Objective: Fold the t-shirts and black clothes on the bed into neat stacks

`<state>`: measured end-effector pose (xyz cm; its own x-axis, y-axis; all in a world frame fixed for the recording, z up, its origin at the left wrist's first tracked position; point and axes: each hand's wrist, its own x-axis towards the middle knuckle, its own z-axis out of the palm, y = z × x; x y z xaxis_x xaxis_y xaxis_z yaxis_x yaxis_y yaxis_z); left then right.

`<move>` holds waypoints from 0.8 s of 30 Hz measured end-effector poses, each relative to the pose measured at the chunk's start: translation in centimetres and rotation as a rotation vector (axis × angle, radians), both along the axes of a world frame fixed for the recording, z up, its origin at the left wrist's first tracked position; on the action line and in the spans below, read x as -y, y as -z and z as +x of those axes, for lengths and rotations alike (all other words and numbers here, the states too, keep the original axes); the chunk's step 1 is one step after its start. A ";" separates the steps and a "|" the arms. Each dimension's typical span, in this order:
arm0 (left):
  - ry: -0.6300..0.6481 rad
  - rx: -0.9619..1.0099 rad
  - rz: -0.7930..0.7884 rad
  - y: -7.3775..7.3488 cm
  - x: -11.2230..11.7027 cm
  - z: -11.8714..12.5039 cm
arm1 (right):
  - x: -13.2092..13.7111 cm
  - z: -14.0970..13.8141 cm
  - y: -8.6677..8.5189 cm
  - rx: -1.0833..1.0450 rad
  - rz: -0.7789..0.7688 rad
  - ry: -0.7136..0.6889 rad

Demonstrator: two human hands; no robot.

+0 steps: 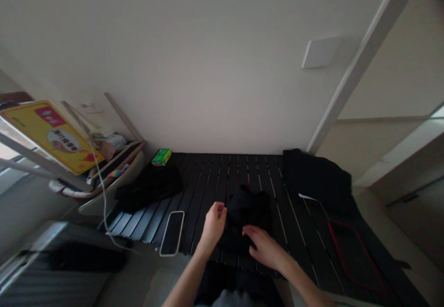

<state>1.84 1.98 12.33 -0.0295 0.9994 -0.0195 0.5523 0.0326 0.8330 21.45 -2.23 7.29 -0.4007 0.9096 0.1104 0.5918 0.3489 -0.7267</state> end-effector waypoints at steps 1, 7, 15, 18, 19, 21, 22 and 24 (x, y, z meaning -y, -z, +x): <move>0.026 -0.032 0.018 0.8 -0.2 0.3 | 0.7 -0.1 0.9 0.028 -0.049 -0.051; 0.163 -0.187 0.089 5.1 -1.8 2.6 | 0.6 1.1 3.5 -0.067 0.064 0.268; 0.080 -0.132 -0.043 6.8 -3.6 2.9 | -4.2 1.9 5.8 0.050 -0.011 0.764; -0.003 -0.063 0.178 3.4 -3.6 2.1 | -5.4 0.8 2.9 -0.069 0.013 0.828; -0.055 -0.040 0.258 1.8 -3.7 1.9 | -5.6 0.4 1.5 -0.171 0.011 0.781; -0.146 -0.011 0.399 -1.7 -3.8 1.7 | -5.6 -0.7 -1.7 -0.437 -0.079 0.602; -0.169 0.001 0.455 -3.4 -3.9 1.8 | -5.5 -1.3 -3.1 -0.575 -0.155 0.505; -0.115 0.015 0.517 -6.4 -3.7 2.2 | -5.4 -2.5 -5.2 -0.821 -0.274 0.377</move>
